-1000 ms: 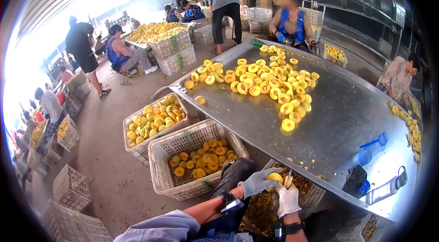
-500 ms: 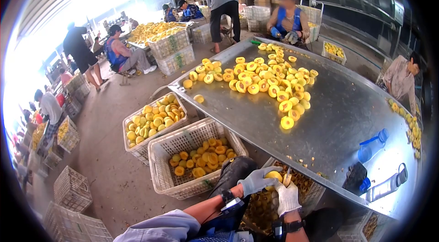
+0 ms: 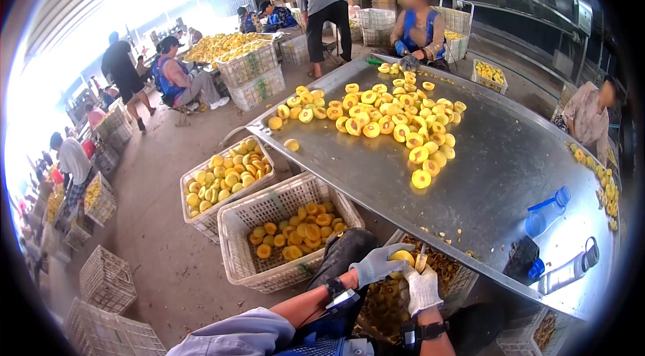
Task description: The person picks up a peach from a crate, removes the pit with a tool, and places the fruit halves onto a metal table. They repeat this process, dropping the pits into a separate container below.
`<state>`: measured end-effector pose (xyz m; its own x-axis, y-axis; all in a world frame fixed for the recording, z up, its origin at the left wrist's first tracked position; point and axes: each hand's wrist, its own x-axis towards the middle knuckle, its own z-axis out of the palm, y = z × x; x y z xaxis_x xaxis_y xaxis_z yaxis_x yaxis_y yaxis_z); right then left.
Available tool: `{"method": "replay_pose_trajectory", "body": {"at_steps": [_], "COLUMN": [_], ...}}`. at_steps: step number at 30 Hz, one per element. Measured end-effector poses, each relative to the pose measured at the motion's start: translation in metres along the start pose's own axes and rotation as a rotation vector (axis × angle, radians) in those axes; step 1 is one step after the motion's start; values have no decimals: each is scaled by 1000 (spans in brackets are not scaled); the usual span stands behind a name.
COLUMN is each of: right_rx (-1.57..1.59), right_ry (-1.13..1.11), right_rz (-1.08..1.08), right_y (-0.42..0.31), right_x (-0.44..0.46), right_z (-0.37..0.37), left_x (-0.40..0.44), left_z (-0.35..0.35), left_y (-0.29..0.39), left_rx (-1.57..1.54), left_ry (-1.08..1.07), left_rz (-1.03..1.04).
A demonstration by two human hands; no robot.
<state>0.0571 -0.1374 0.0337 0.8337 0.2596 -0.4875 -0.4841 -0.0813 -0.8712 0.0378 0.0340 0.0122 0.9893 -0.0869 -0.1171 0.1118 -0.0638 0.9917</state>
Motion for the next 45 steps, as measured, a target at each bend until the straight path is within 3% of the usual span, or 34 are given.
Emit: {"method": "replay_pose_trajectory", "body": {"at_steps": [12,15,21,24,45], "right_rx": [-41,-26,37,145,84], "right_ry": [1,0,7,35,10], "right_rz": [-50,-72,-22,42,-28], "right_y": [18,25,1,-7,-1], "right_x": [14,20,1,-5,-1], "right_z": [-5,-6,1,4,2], "left_x": [1,-1,-2,-4,-3], "left_z": [1,0,-1,-1,-3], "left_y": [-3,8,8,11,8], "left_rx": [45,19,41,70,58], "left_ry": [23,-12,0,5,-12], "left_rz": [40,-66,-71,31,34]}}
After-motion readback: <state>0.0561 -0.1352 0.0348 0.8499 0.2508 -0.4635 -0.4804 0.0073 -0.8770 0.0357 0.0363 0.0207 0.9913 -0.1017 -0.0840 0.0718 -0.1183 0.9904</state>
